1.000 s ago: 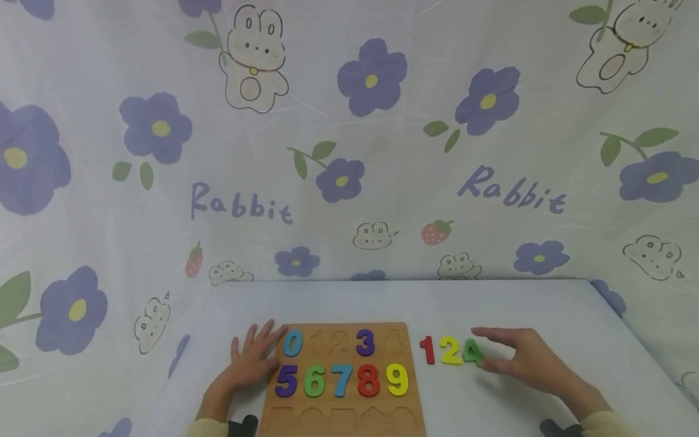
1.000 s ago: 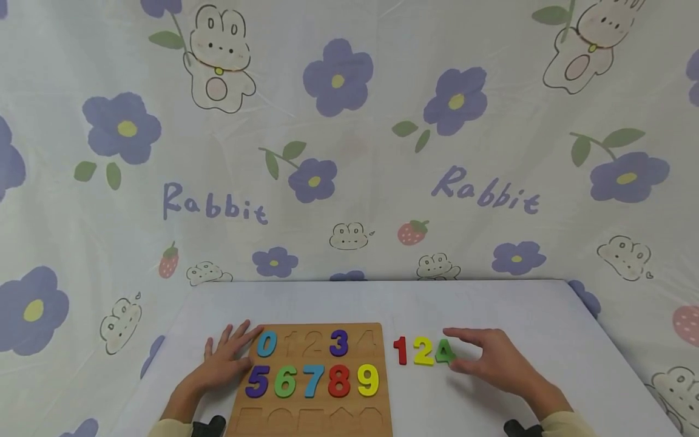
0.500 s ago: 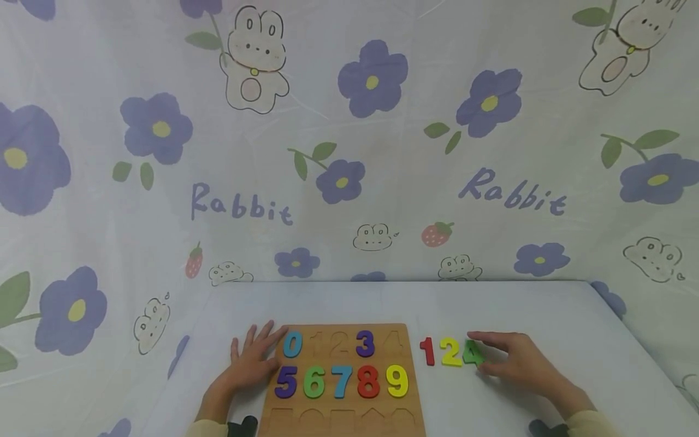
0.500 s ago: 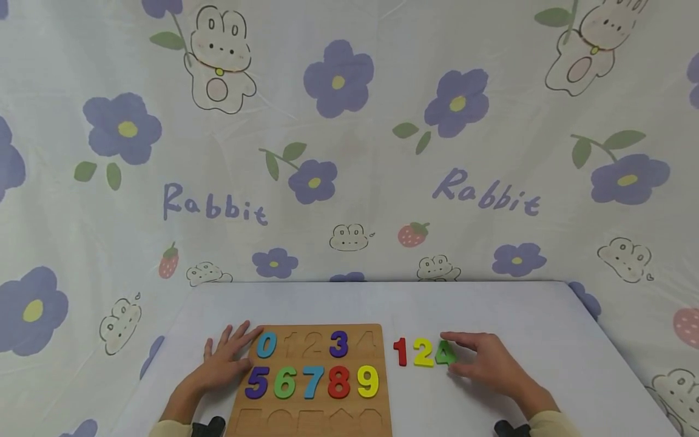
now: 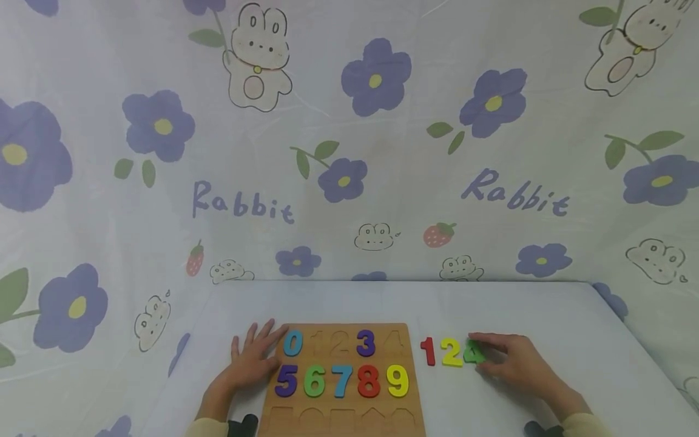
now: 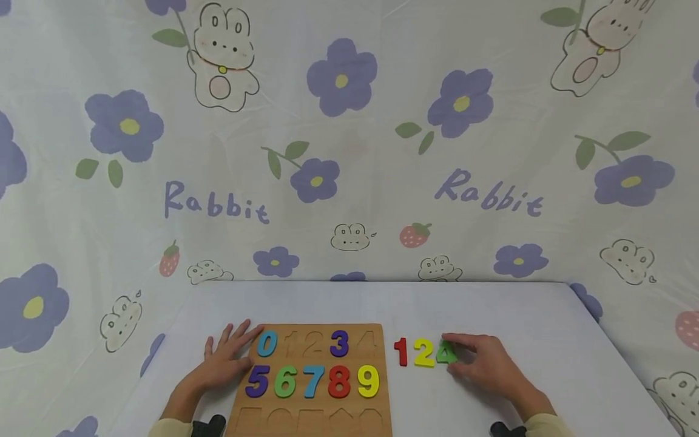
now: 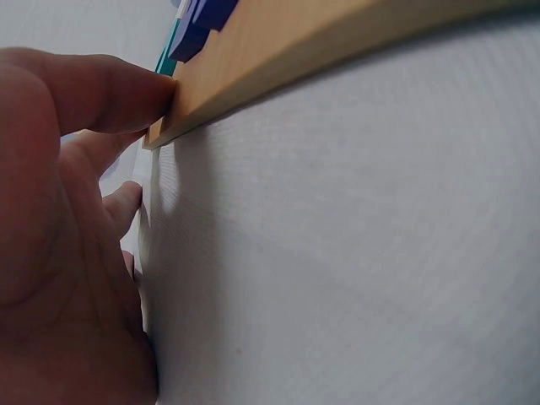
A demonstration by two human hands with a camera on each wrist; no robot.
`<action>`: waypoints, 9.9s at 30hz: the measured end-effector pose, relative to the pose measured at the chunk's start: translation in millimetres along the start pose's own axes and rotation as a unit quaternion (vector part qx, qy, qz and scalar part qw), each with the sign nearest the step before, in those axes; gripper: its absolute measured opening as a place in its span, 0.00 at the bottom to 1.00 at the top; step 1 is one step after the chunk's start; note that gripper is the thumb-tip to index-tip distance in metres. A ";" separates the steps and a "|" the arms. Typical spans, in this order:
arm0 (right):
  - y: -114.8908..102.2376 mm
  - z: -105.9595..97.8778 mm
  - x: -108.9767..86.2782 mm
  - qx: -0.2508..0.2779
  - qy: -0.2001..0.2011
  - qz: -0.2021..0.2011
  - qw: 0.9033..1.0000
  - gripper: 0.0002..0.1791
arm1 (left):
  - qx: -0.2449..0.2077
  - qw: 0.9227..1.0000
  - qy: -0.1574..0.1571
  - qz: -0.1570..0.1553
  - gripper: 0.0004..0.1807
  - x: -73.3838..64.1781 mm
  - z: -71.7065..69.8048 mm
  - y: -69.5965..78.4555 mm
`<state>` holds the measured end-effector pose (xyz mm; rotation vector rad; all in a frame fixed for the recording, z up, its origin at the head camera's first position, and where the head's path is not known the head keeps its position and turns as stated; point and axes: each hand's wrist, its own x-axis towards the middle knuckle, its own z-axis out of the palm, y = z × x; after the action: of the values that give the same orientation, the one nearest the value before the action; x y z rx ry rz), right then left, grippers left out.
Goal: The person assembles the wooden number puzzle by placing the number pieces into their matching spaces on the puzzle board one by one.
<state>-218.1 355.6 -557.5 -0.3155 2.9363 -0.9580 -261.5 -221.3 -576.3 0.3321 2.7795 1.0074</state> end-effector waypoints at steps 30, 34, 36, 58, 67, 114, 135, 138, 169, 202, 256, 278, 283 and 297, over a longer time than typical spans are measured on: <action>-96.7 12.9 28.7 0.004 0.077 -0.091 0.993 0.31 | 0.004 1.000 0.024 0.012 0.41 -0.5 5.5 -4.8; -106.2 21.3 34.7 0.010 0.074 -0.100 0.992 0.32 | 0.014 1.000 0.007 -0.006 0.41 -0.3 2.5 -1.6; -110.2 25.4 37.3 0.017 0.067 -0.099 0.993 0.31 | 0.021 1.000 0.004 -0.011 0.41 2.0 4.0 -4.2; -120.5 69.0 63.9 0.062 0.019 -0.055 0.996 0.28 | 0.010 1.000 0.017 0.011 0.41 2.9 7.5 -11.7; -112.4 84.9 66.5 0.075 0.007 -0.033 0.997 0.28 | 0.009 1.000 0.021 0.018 0.40 1.4 9.4 -11.8; -66.0 18.5 19.2 -0.023 0.009 -0.050 0.998 0.35 | 0.010 0.999 0.030 0.011 0.41 0.2 11.3 -10.8; -39.1 0.2 4.4 -0.017 -0.012 -0.026 0.999 0.35 | 0.019 0.999 0.028 0.019 0.41 5.1 13.7 -19.8; -37.8 3.0 6.0 -0.012 -0.013 -0.027 0.999 0.35 | 0.014 0.999 0.031 0.021 0.41 2.1 12.4 -15.9; -32.7 28.8 20.9 0.008 -0.007 0.013 1.000 0.32 | 0.022 1.000 0.017 -0.001 0.42 0.8 7.3 -8.4; -151.5 38.1 59.4 0.019 0.017 -0.177 0.984 0.30 | -0.002 1.000 0.017 0.011 0.41 -5.8 2.5 -0.3; -192.0 145.1 108.8 -0.001 -0.081 -0.162 0.983 0.29 | 0.021 0.999 0.030 0.015 0.40 1.1 12.1 -15.5; -170.0 89.6 81.3 0.057 -0.034 -0.169 0.983 0.28 | 0.020 0.999 0.029 0.013 0.40 0.8 12.4 -15.2; -156.9 77.5 72.0 0.047 -0.037 -0.145 0.988 0.29 | 0.007 0.999 0.031 0.020 0.40 -3.5 8.1 -8.2; -103.5 47.0 46.8 -0.002 -0.028 -0.132 0.991 0.31 | 0.027 0.999 0.022 0.009 0.40 4.1 12.1 -17.6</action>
<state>-240.6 237.1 -533.5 -0.7326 2.8939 -0.9509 -265.4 -226.0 -597.2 0.3487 2.8518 0.9555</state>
